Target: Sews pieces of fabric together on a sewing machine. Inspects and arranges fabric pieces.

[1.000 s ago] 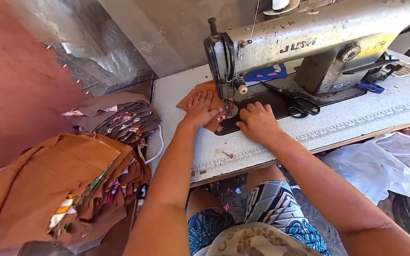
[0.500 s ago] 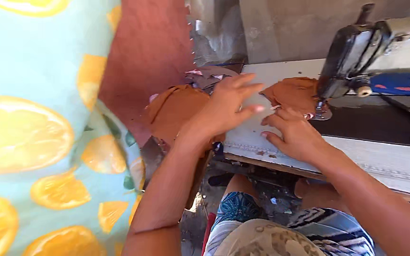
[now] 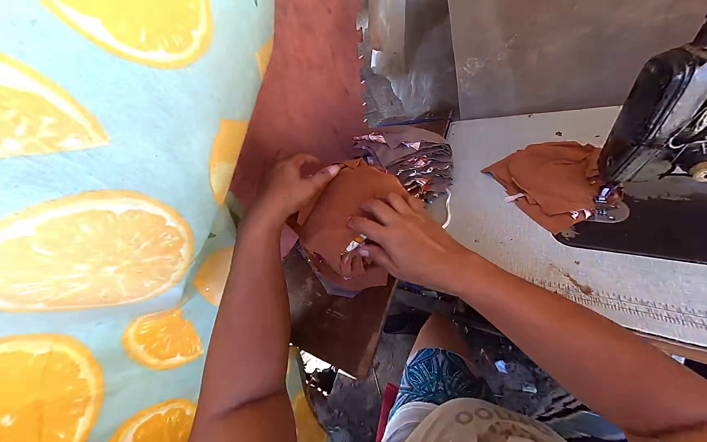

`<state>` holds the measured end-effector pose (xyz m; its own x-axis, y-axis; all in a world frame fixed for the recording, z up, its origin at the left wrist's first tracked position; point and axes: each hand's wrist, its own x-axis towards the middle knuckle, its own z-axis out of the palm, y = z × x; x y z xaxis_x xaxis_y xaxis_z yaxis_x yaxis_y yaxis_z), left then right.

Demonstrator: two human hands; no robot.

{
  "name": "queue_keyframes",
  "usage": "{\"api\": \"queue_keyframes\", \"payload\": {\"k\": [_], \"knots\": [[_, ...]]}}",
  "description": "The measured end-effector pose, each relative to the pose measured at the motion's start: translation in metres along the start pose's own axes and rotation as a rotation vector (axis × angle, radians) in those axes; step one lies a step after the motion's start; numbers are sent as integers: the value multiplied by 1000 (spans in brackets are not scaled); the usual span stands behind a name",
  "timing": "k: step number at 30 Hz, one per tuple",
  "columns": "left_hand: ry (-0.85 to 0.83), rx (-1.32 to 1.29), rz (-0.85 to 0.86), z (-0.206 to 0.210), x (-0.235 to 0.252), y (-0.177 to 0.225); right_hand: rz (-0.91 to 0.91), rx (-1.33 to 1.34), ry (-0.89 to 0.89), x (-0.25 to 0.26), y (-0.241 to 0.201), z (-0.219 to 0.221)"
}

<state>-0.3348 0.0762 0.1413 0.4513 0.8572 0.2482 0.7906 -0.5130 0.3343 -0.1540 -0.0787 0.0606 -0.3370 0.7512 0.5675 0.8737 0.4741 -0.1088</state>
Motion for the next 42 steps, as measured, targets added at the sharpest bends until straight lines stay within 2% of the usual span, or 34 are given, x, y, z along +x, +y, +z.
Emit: {"api": "queue_keyframes", "payload": {"k": [3,7,10,13,15,18,22,24,28,30,32,35,37,40,42], "knots": [[-127,38,24,-1,31,2,0,-29,-46,-3,3,-2],[-150,61,84,-11,53,3,0,-33,-75,-3,5,-1],[-171,74,59,-17,50,9,-6,-36,-80,-4,6,-1],[-270,45,127,-17,43,11,-9,-39,-70,-3,6,0],[-274,46,154,-17,43,10,-14,-39,-61,-2,6,1],[-254,52,124,-18,46,13,-15,-49,-50,-2,5,1],[-377,-3,85,-19,47,21,-2,-62,-82,-2,3,-1],[-304,80,117,-20,52,21,2,-60,-97,-1,3,-2],[82,230,183,-19,52,14,15,-37,-92,1,2,-3],[93,117,231,-20,34,17,16,-13,-89,4,3,-6],[-17,-33,265,-14,13,11,14,19,-103,7,3,-9],[-143,82,79,-5,-1,-11,22,7,-143,10,1,-15],[-98,147,38,-4,-9,-33,13,-33,-135,13,-5,-17],[116,-76,263,-4,-37,-39,-97,-67,3,20,-17,-11],[142,-327,382,2,-60,-32,-165,-61,50,26,-25,-3]]}}
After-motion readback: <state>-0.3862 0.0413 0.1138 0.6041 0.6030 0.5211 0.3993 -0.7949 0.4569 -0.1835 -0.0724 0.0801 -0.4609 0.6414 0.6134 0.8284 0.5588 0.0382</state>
